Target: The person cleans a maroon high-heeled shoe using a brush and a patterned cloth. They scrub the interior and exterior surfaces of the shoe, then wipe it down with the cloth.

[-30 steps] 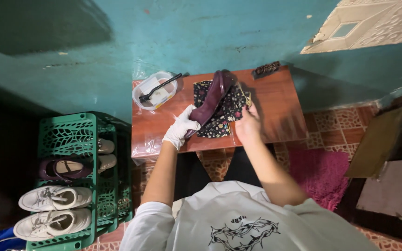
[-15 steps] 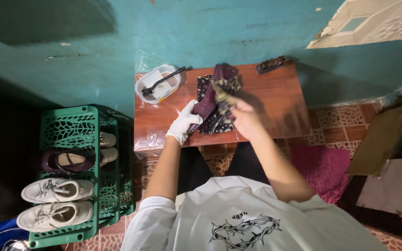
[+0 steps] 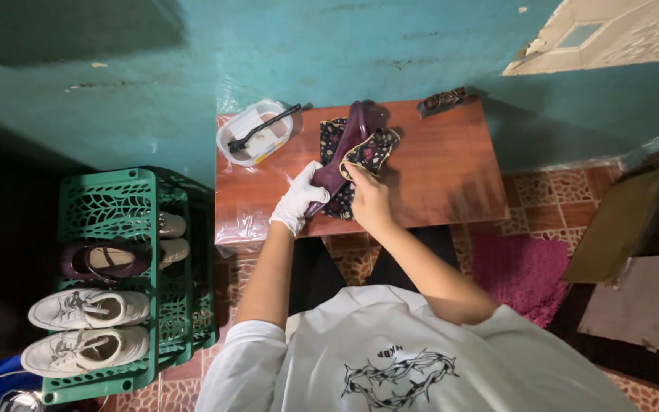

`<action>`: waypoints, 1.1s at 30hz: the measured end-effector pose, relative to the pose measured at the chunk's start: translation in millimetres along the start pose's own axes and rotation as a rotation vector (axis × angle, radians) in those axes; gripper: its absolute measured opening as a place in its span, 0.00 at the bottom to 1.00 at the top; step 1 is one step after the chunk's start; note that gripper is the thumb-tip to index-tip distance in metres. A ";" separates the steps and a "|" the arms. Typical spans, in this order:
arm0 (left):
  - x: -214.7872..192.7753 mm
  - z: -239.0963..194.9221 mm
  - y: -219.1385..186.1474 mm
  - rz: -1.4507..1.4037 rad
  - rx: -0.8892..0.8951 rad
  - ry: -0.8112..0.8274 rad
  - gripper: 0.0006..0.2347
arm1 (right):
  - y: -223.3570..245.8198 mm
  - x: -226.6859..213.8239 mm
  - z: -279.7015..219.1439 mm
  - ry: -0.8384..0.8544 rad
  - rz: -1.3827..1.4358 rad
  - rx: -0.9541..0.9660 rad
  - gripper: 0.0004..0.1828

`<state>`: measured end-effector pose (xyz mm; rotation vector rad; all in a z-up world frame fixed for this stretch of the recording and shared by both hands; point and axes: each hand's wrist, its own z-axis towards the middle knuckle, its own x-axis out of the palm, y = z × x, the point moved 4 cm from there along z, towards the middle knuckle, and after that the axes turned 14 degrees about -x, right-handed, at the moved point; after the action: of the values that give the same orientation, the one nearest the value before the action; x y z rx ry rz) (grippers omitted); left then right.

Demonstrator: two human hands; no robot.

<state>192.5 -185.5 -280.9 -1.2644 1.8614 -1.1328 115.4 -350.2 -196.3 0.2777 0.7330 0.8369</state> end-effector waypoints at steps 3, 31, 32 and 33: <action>-1.3 0.0 0.7 0.018 -0.014 0.001 0.20 | -8.1 -11.3 -26.3 0.013 0.429 0.477 0.25; 14.9 -39.6 -55.0 0.519 -0.038 -0.053 0.21 | -73.2 -36.9 -32.4 -0.156 0.035 0.291 0.21; 13.5 -42.3 -53.4 0.498 -0.054 -0.050 0.22 | -107.8 -32.4 -48.2 -0.478 0.512 0.569 0.20; 11.9 -45.3 -51.5 0.478 -0.071 -0.047 0.23 | -138.0 -20.1 -64.9 -0.794 1.002 0.834 0.21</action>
<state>171.3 -191.7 -214.9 -0.8055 2.0352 -0.7780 141.2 -458.8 -302.1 1.7198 0.0934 1.1811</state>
